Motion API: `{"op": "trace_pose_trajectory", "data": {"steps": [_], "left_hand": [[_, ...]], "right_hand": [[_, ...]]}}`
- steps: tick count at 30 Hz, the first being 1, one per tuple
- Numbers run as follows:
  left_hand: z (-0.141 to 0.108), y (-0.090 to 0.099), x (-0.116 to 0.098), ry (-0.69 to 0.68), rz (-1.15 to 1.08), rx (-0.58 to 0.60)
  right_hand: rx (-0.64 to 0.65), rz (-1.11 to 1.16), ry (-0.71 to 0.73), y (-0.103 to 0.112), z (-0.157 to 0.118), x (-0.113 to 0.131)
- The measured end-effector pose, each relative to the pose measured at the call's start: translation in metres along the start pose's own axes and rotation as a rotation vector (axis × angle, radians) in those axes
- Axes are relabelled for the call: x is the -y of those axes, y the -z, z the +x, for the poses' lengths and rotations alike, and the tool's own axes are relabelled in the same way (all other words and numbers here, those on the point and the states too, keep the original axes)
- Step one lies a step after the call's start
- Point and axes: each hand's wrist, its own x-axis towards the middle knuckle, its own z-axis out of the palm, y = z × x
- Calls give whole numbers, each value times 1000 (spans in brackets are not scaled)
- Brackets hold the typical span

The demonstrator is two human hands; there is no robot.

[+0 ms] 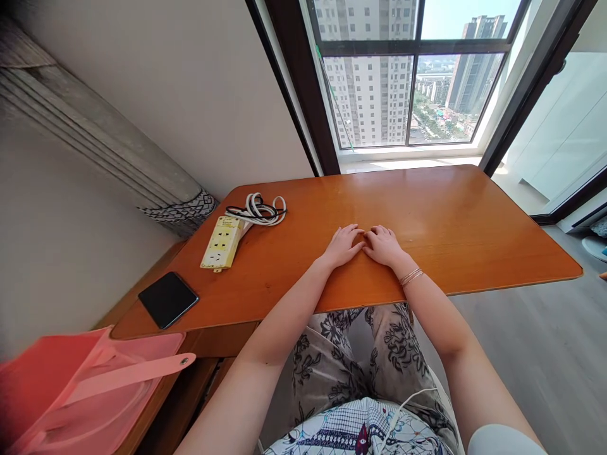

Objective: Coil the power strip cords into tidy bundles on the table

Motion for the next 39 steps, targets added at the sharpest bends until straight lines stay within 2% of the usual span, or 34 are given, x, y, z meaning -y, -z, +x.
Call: {"op": "trace_pose_trajectory", "data": {"steps": [39], "left_hand": [[-2, 3, -3, 6, 1, 14]], "right_hand": [[-11, 3, 5, -2, -1, 0]]}}
